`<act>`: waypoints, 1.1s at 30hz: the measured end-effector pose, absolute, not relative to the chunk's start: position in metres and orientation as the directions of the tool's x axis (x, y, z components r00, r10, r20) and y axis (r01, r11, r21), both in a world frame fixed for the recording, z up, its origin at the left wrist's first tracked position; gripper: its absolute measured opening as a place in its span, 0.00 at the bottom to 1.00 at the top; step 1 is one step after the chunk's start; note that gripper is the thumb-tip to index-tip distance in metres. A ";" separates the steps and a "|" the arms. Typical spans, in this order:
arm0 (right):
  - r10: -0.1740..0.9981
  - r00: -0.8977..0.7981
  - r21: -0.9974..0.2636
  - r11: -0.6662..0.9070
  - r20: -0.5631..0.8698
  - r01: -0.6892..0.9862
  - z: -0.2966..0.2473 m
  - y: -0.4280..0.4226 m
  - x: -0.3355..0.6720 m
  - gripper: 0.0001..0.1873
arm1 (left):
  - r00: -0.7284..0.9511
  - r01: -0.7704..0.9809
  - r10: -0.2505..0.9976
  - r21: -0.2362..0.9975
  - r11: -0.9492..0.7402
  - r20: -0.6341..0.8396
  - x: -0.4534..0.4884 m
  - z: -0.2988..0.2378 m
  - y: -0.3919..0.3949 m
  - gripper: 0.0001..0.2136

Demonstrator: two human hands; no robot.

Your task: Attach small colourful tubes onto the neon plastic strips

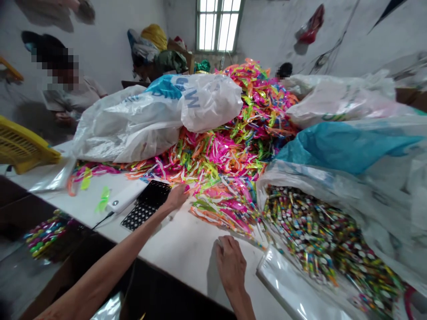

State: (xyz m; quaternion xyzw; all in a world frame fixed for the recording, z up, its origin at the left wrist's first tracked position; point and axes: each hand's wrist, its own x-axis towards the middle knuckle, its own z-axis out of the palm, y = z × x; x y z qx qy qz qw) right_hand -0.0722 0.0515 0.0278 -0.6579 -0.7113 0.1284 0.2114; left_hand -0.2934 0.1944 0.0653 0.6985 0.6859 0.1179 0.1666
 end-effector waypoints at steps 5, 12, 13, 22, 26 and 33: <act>0.989 -0.048 -0.411 0.101 0.139 0.906 0.028 0.052 -0.076 0.11 | 0.022 0.897 1.000 0.442 -0.024 0.011 -0.288 0.073 0.158 0.10; 0.979 -0.092 -0.371 0.154 0.180 0.916 0.033 0.049 -0.081 0.11 | 0.297 0.797 0.944 0.507 -0.328 0.144 -0.242 0.071 0.140 0.09; 0.978 -0.095 -0.372 0.160 0.187 0.914 0.032 0.048 -0.080 0.11 | 0.320 0.782 0.936 0.517 -0.348 0.147 -0.238 0.072 0.144 0.12; 0.943 -0.062 -0.394 0.195 0.326 0.898 0.016 0.045 -0.082 0.10 | 0.016 0.878 0.998 0.477 -0.043 0.061 -0.261 0.080 0.238 0.12; 0.933 -0.035 -0.382 0.180 0.357 0.907 0.010 0.047 -0.086 0.10 | -0.018 0.892 0.997 0.452 -0.019 0.076 -0.252 0.068 0.272 0.14; 0.937 0.020 -0.405 0.131 0.349 0.905 0.010 0.045 -0.090 0.12 | 0.013 0.937 0.993 0.344 -0.052 0.115 -0.252 0.045 0.281 0.11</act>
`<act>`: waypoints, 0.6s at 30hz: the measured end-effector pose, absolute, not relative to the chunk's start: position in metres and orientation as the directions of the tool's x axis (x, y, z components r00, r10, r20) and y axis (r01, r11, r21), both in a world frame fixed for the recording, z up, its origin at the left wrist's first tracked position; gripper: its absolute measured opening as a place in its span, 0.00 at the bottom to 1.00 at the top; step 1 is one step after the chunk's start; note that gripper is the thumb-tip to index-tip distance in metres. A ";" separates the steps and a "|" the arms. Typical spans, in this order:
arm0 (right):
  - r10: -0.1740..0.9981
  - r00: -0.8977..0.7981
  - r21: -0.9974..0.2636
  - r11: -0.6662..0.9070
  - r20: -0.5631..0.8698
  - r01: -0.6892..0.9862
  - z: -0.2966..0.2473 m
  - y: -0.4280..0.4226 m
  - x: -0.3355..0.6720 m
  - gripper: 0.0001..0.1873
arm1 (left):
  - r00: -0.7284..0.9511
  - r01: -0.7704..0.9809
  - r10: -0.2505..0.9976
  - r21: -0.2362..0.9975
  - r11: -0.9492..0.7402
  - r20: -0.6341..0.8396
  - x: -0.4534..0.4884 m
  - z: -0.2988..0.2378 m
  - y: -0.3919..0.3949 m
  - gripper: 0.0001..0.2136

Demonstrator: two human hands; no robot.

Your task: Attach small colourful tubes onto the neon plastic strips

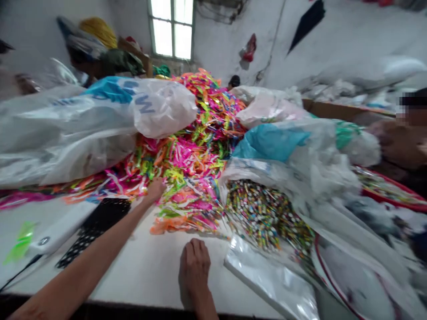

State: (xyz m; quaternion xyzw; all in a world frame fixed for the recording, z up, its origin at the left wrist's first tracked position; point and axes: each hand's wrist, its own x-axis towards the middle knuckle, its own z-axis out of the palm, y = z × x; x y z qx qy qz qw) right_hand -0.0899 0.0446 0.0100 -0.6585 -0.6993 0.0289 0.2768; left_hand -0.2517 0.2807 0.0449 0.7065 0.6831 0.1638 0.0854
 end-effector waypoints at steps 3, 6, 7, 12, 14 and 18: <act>0.959 0.017 -0.498 0.132 0.283 0.857 0.023 0.044 -0.082 0.11 | 0.102 0.944 0.988 0.300 -0.134 0.119 -0.265 0.037 0.277 0.08; 0.976 0.082 -0.653 0.071 0.200 0.754 0.045 0.049 -0.052 0.09 | 0.145 0.946 0.986 0.279 -0.162 0.081 -0.278 0.033 0.270 0.07; 0.974 0.128 -0.680 0.035 0.188 0.732 0.054 0.054 -0.036 0.09 | 0.141 0.949 0.988 0.276 -0.155 0.068 -0.282 0.032 0.266 0.08; 0.901 0.346 -0.559 -0.151 0.261 0.815 0.075 0.090 0.060 0.08 | 0.100 0.947 0.995 0.308 -0.095 0.000 -0.291 0.037 0.243 0.09; 0.882 0.395 -0.555 -0.200 0.257 0.807 0.072 0.104 0.084 0.07 | 0.082 0.937 0.996 0.344 -0.067 -0.029 -0.292 0.041 0.235 0.08; 0.871 0.438 -0.578 -0.244 0.222 0.779 0.059 0.121 0.098 0.06 | -0.016 0.867 1.000 0.497 0.020 -0.011 -0.295 0.058 0.212 0.09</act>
